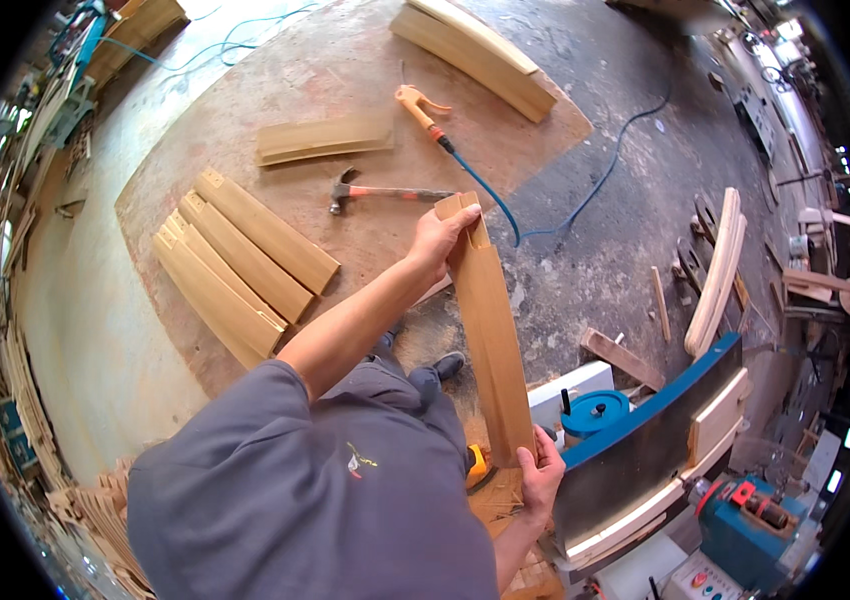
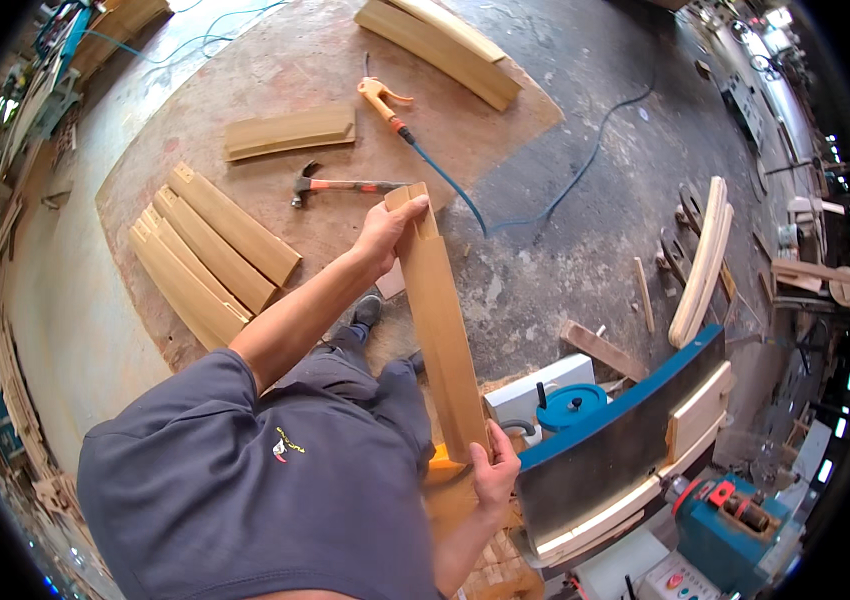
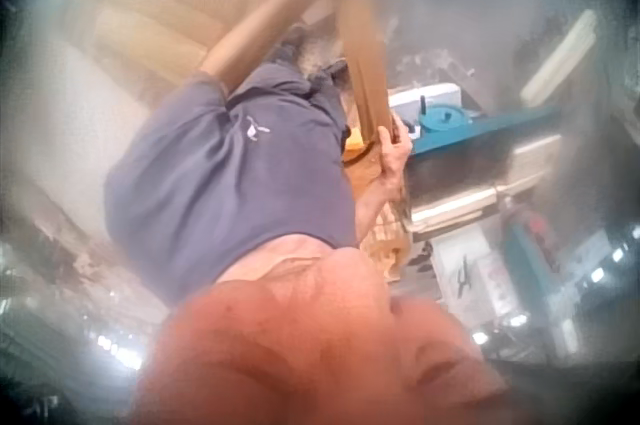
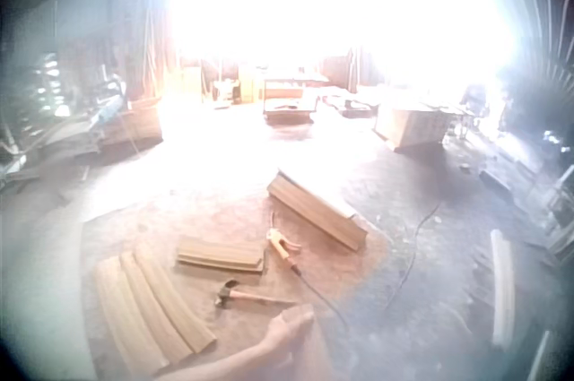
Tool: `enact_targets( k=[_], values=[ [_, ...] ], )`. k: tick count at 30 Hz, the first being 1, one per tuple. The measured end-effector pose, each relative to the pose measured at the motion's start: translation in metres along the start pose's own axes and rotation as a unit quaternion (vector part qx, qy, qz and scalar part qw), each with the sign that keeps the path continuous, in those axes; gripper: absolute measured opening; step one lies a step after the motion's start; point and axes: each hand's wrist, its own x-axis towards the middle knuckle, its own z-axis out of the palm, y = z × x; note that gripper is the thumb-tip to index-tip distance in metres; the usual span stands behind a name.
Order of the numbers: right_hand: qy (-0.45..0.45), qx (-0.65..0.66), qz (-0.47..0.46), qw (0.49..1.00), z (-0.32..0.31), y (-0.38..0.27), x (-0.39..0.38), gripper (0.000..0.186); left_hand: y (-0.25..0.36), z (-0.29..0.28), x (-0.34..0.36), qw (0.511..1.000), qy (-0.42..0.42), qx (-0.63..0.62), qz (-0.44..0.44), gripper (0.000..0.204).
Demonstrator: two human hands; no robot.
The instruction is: The person operates a vertical spindle moulder to mill grooves into rectangular wooden planks. They repeatedly pick up planks, feed them through the spinning cutter head, and place the finished pieces onto a nearby workbench.
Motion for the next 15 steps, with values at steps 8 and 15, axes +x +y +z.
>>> enact_targets(
  k=[8, 15],
  values=[
    [-0.089, 0.05, -0.019, 0.995, -0.003, 0.04, 0.07, 0.038, 0.026, -0.023, -0.029, 0.99, -0.102, -0.094, 0.038, 0.061],
    [-0.011, 0.036, -0.053, 0.998, -0.011, 0.064, 0.09, 0.031, 0.031, 0.0, -0.073, 0.989, -0.048, -0.133, -0.03, 0.06]
  ],
)
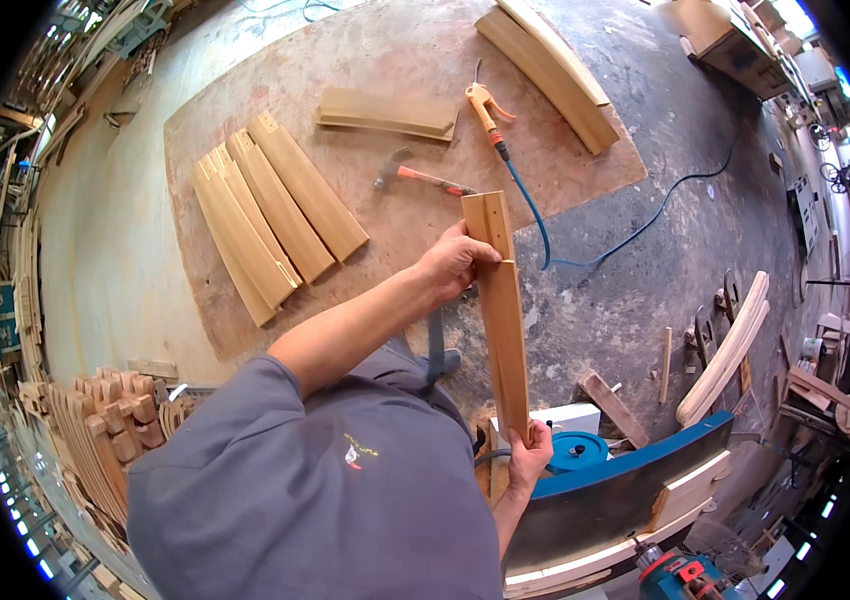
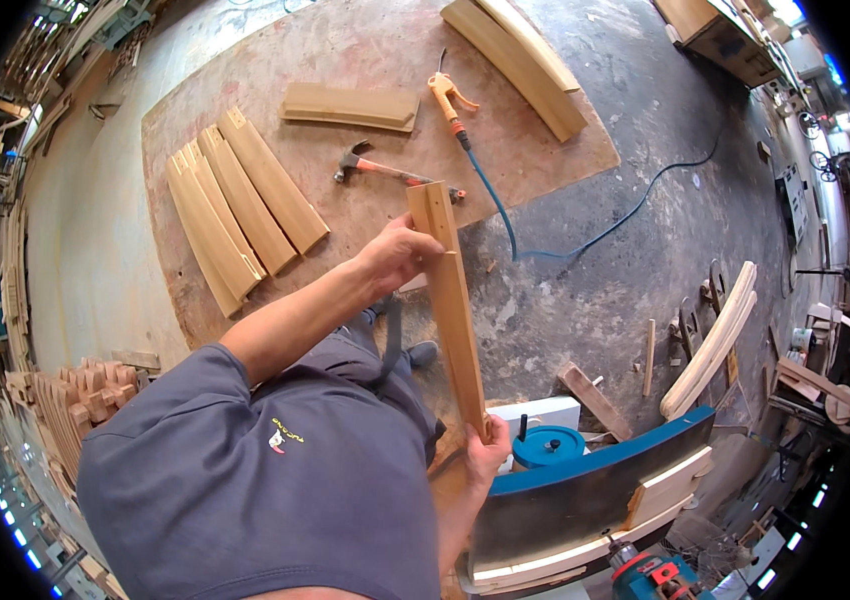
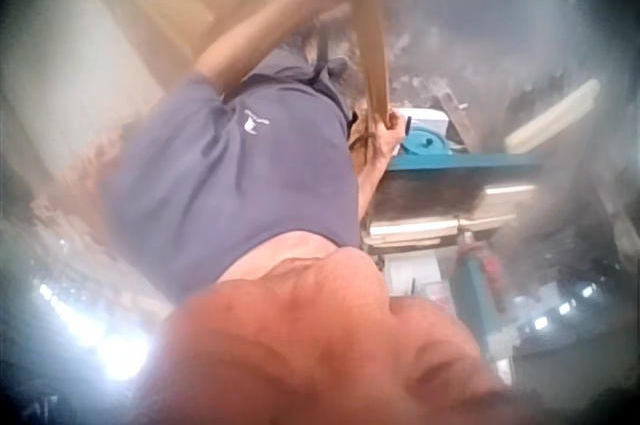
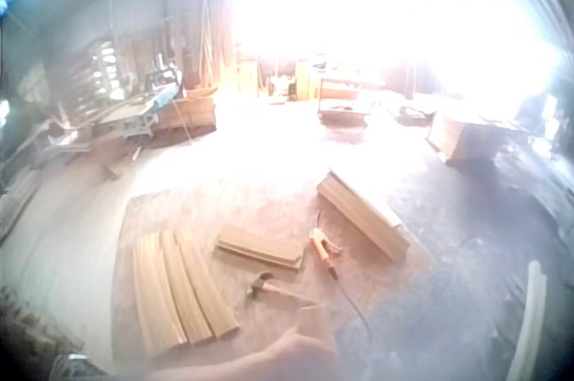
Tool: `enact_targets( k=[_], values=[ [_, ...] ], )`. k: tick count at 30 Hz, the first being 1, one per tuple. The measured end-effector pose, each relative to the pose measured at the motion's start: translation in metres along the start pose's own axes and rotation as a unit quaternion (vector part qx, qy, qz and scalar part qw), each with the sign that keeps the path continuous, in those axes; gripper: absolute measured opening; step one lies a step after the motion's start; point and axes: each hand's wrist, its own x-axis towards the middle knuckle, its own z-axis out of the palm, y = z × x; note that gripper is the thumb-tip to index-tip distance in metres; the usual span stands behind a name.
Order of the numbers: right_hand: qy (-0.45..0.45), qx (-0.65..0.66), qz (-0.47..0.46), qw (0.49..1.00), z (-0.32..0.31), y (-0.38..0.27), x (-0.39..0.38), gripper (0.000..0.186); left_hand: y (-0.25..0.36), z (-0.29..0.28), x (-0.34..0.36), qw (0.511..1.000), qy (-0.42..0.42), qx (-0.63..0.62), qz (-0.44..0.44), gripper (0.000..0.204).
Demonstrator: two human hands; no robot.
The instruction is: The person operates a vertical spindle moulder to mill grooves into rectangular wooden planks. They repeatedly pick up planks, feed them through the spinning cutter head, and place the finished pieces onto a nearby workbench.
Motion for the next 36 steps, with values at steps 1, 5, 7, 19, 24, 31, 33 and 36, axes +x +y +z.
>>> enact_targets(
  k=[1, 5, 7, 19, 24, 31, 33, 36],
  values=[
    [0.004, 0.012, 0.005, 1.0, -0.003, 0.002, 0.001, 0.032, -0.007, -0.006, 0.005, 1.0, -0.005, -0.001, -0.005, 0.059],
    [0.004, 0.031, 0.017, 0.999, -0.003, -0.001, -0.002, 0.033, -0.015, -0.007, 0.012, 0.999, -0.039, 0.003, -0.013, 0.058],
    [-0.002, 0.04, 0.034, 0.999, -0.002, -0.003, -0.003, 0.032, -0.014, -0.014, 0.015, 0.996, -0.079, -0.029, -0.021, 0.059],
    [0.166, -0.525, -0.371, 0.748, 0.042, -0.071, 0.026, 0.038, -0.05, -0.06, 0.039, 0.963, -0.231, -0.071, -0.122, 0.074],
    [0.024, -0.469, -0.378, 0.798, 0.073, -0.094, 0.055, 0.041, -0.018, -0.057, -0.003, 0.961, -0.262, 0.006, 0.084, 0.088],
    [-0.32, -0.215, -0.251, 0.888, 0.218, -0.132, 0.084, 0.062, 0.043, -0.145, -0.004, 0.88, 0.313, 0.164, 0.318, 0.087],
    [-0.332, -0.198, -0.253, 0.887, 0.234, -0.135, 0.09, 0.057, 0.073, -0.21, 0.002, 0.826, 0.408, 0.249, 0.3, 0.094],
    [-0.298, -0.235, -0.241, 0.893, 0.234, -0.116, 0.104, 0.054, 0.095, -0.283, 0.032, 0.674, 0.601, 0.37, 0.216, 0.106]
  ],
)
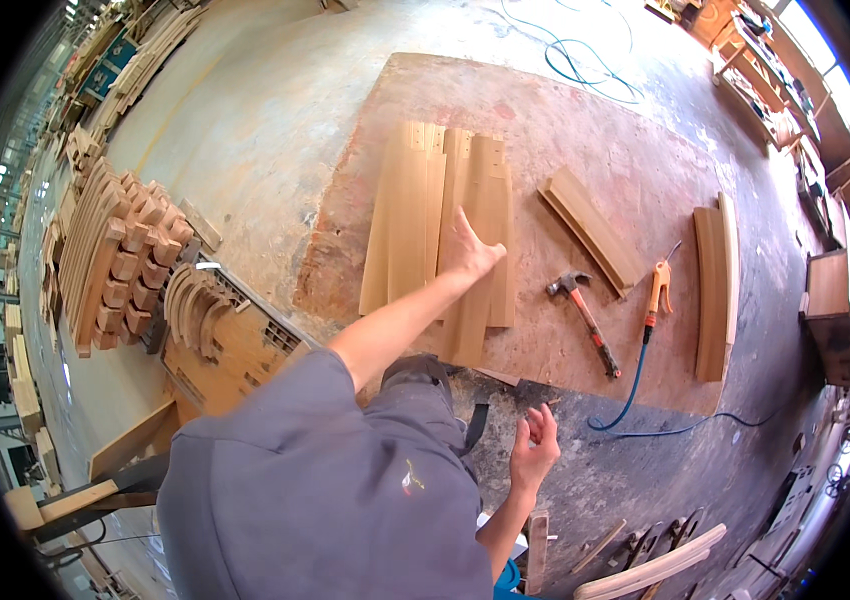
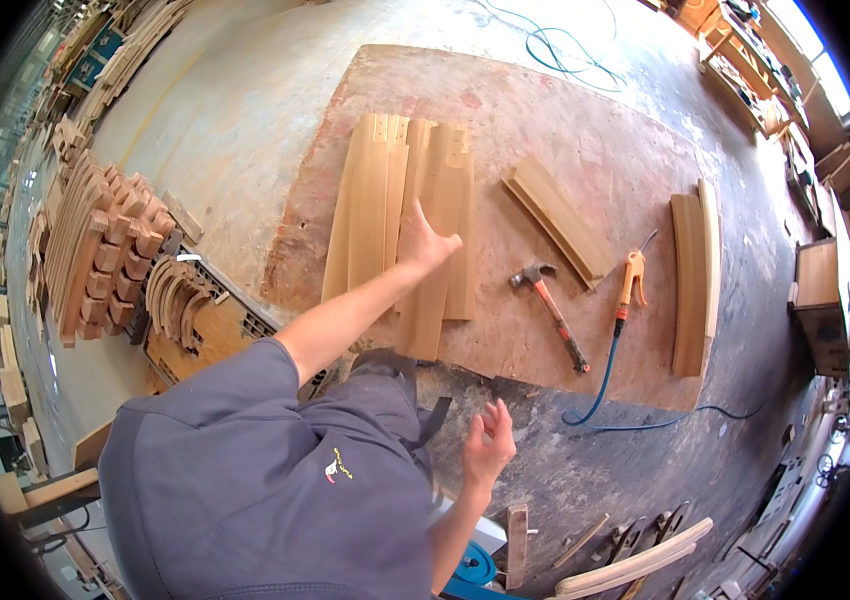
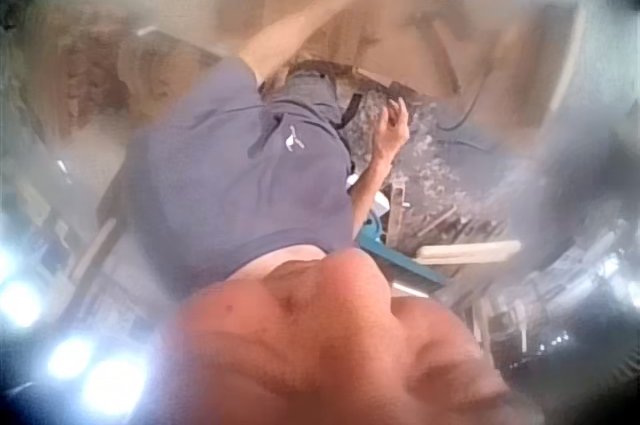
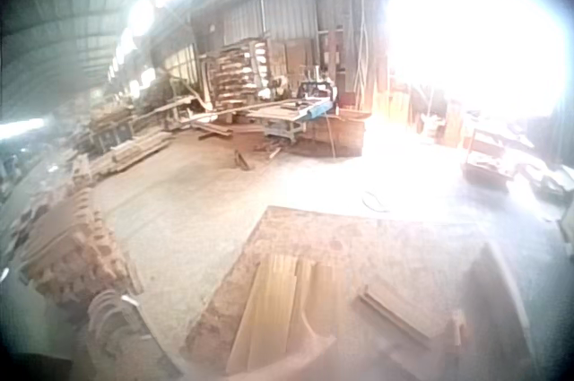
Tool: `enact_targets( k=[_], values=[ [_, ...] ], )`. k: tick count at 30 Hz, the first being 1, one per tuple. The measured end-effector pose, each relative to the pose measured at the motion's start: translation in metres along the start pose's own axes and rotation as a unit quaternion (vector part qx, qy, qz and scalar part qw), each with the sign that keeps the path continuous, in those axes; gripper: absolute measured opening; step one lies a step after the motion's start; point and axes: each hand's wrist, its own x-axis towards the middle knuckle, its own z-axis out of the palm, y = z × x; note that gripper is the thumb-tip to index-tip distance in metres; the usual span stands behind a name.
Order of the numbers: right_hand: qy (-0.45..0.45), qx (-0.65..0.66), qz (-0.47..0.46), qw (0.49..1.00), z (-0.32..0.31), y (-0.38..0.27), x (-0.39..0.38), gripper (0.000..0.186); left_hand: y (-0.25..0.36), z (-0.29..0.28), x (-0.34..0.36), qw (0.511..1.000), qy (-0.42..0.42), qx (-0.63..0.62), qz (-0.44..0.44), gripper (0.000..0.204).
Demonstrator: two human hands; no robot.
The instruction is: The person operates a vertical spindle moulder to mill grooves into rectangular wooden planks. They repeatedly pick up planks, feed them through the spinning cutter head, and place the finished pieces onto a nearby workbench.
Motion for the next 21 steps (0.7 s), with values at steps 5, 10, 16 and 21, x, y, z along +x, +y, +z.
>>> enact_targets(
  k=[5, 10, 16, 21],
  values=[
    [-0.001, 0.015, 0.067, 0.998, -0.004, 0.032, -0.017, 0.045, 0.021, -0.038, 0.043, 0.996, -0.071, 0.026, -0.043, 0.111],
    [0.024, 0.033, 0.111, 0.993, -0.009, 0.057, -0.031, 0.041, -0.011, -0.001, 0.052, 0.969, 0.009, 0.197, 0.15, 0.085],
    [0.039, -0.004, 0.155, 0.987, -0.016, 0.073, -0.051, 0.036, -0.033, 0.016, 0.066, 0.958, 0.041, 0.215, 0.185, 0.069],
    [0.091, -0.049, 0.158, 0.982, -0.025, 0.074, -0.067, 0.036, 0.04, 0.037, 0.054, 0.931, 0.053, 0.145, 0.331, 0.059]
  ],
)
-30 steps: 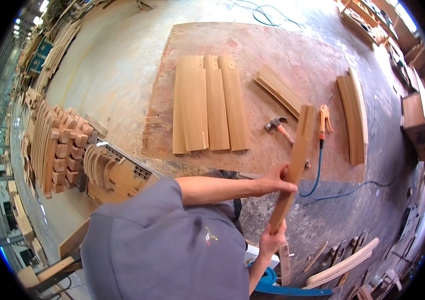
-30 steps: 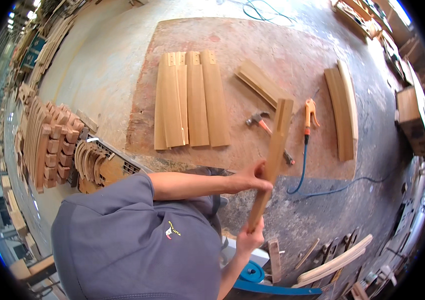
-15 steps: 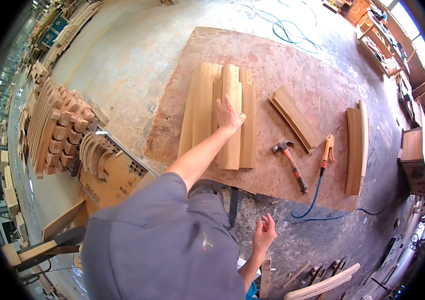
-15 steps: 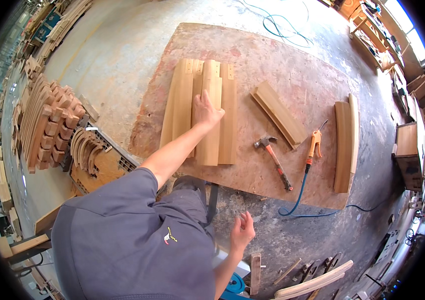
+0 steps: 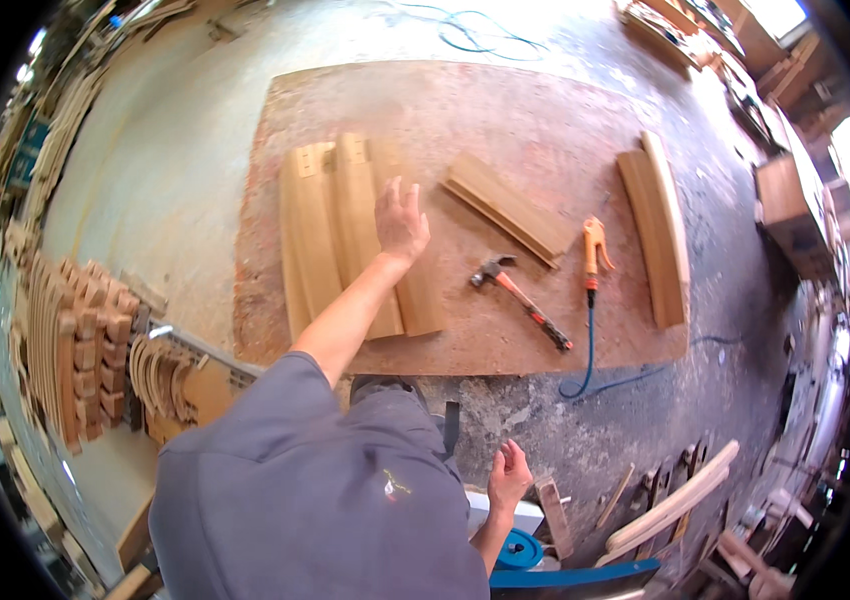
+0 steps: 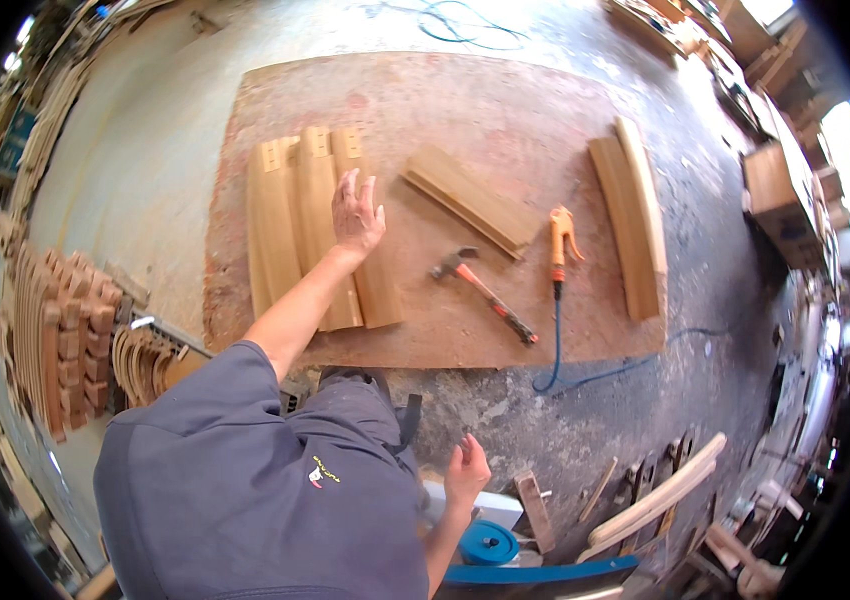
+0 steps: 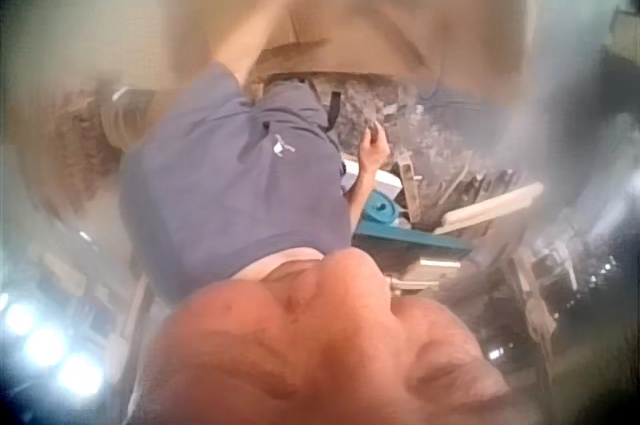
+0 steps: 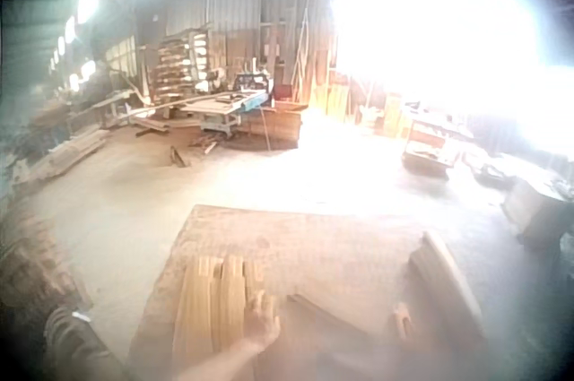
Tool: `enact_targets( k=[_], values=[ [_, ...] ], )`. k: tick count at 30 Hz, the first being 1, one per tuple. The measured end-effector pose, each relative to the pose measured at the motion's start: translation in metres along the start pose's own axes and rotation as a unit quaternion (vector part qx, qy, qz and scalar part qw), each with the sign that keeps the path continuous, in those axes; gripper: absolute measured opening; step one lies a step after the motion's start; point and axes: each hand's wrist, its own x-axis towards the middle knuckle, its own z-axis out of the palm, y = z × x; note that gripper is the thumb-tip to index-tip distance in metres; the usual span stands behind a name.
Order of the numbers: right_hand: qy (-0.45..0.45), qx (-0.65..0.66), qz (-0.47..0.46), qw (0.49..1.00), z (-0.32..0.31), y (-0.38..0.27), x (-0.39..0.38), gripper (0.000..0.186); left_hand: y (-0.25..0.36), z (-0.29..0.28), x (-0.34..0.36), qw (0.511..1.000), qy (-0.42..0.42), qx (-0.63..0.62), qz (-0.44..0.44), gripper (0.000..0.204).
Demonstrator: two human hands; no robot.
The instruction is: The person operates a vertical spindle moulder to mill grooves into rectangular wooden planks. They repeatedly pick up planks, feed them through the spinning cutter head, and place the finished pieces onto a nearby workbench.
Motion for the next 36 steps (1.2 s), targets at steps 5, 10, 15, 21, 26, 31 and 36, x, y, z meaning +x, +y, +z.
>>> enact_targets(
  k=[5, 10, 15, 21, 26, 31, 36],
  values=[
    [0.045, -0.024, 0.024, 0.998, -0.013, 0.003, -0.018, 0.033, 0.102, 0.066, 0.036, 0.967, -0.138, -0.169, 0.131, 0.039],
    [0.101, -0.046, 0.078, 0.991, -0.013, 0.012, -0.053, 0.031, 0.253, 0.124, 0.045, 0.895, -0.268, -0.271, 0.232, 0.032],
    [0.129, -0.016, 0.206, 0.97, -0.013, 0.011, -0.095, 0.029, 0.381, 0.175, 0.03, 0.835, -0.148, -0.151, 0.508, 0.043],
    [0.199, -0.014, 0.292, 0.935, 0.016, 0.0, -0.144, 0.03, 0.501, 0.255, -0.017, 0.77, -0.189, -0.011, 0.609, 0.053],
    [0.148, -0.013, 0.36, 0.921, 0.036, 0.015, -0.176, 0.034, 0.497, 0.24, -0.008, 0.77, -0.191, 0.031, 0.608, 0.052],
    [0.158, -0.045, 0.253, 0.954, 0.065, 0.059, -0.185, 0.038, 0.449, 0.227, 0.007, 0.759, -0.033, -0.115, 0.64, 0.039],
    [0.281, -0.013, 0.246, 0.928, 0.022, 0.0, -0.123, 0.043, 0.427, 0.125, -0.028, 0.602, -0.044, -0.15, 0.783, 0.04]
  ],
)
